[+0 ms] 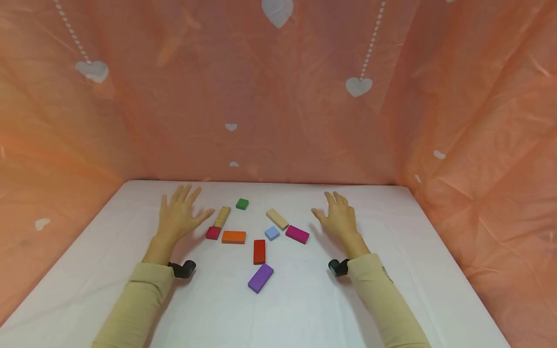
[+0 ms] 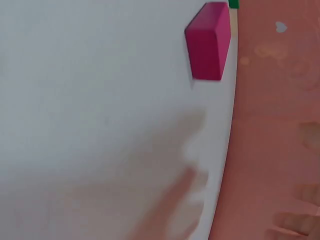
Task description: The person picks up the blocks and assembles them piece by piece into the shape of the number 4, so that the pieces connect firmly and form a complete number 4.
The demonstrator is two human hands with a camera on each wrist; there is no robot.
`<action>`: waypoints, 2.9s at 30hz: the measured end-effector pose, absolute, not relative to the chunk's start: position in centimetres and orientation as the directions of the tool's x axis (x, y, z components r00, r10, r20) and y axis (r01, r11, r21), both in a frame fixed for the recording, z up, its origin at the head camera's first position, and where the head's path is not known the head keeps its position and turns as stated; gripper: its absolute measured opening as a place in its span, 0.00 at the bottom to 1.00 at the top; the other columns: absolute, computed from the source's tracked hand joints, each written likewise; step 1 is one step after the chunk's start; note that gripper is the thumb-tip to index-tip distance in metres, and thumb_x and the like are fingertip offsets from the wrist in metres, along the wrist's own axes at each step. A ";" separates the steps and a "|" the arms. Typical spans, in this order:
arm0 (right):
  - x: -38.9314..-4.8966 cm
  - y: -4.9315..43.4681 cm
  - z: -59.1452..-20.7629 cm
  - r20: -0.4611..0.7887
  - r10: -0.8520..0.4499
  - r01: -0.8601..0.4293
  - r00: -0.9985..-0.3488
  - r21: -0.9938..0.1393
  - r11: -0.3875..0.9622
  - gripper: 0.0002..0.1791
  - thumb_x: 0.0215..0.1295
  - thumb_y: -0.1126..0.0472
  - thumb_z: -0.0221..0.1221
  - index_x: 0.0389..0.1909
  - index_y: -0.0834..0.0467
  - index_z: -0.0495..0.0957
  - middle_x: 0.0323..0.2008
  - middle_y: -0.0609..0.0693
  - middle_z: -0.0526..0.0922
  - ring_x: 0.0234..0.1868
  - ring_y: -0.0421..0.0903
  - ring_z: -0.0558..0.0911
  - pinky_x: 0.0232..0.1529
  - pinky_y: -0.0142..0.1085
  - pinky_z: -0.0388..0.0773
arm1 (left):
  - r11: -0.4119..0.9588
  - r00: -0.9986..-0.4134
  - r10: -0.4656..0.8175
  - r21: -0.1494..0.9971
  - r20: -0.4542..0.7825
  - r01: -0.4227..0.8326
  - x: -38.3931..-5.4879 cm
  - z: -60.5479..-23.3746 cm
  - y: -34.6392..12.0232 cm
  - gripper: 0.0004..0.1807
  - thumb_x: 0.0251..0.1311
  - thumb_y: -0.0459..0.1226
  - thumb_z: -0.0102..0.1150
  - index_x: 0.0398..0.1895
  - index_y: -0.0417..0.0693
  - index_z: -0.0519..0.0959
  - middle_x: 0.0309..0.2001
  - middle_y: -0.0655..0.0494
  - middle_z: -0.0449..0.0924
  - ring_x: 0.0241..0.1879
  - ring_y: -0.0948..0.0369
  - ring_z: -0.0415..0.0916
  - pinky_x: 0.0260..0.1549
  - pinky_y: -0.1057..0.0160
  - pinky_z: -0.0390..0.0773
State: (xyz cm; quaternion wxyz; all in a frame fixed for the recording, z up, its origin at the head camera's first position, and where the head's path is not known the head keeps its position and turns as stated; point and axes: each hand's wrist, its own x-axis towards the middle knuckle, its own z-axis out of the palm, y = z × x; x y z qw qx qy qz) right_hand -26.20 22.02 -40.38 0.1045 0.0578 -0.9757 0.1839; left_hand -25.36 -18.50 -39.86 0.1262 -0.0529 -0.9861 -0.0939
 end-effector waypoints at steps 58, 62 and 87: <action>-27.7 9.9 -42.0 0.230 -0.195 -0.300 -0.953 -0.787 0.538 0.22 0.60 0.62 0.64 0.54 0.67 0.76 0.40 0.62 0.85 0.41 0.55 0.83 0.42 0.38 0.79 | 0.609 -0.966 0.047 0.759 0.255 0.230 -25.9 -44.5 -16.0 0.22 0.59 0.35 0.63 0.56 0.34 0.77 0.50 0.35 0.79 0.48 0.43 0.78 0.54 0.46 0.77; -27.8 9.3 -42.0 0.210 -0.207 -0.289 -0.956 -0.805 0.519 0.21 0.60 0.63 0.63 0.53 0.68 0.77 0.39 0.63 0.85 0.39 0.53 0.82 0.40 0.34 0.78 | 0.586 -0.973 0.015 0.786 0.231 0.196 -26.1 -44.7 -15.9 0.22 0.59 0.35 0.63 0.55 0.33 0.78 0.49 0.34 0.79 0.47 0.42 0.79 0.52 0.47 0.78; -29.5 5.2 -42.8 0.006 -0.270 -0.131 -0.963 -0.884 0.448 0.23 0.63 0.62 0.61 0.57 0.67 0.74 0.38 0.64 0.84 0.23 0.44 0.82 0.24 0.29 0.77 | 0.599 -0.994 -0.005 0.796 0.110 0.085 -26.6 -45.2 -16.7 0.22 0.58 0.35 0.62 0.53 0.29 0.77 0.42 0.35 0.81 0.40 0.50 0.78 0.41 0.67 0.76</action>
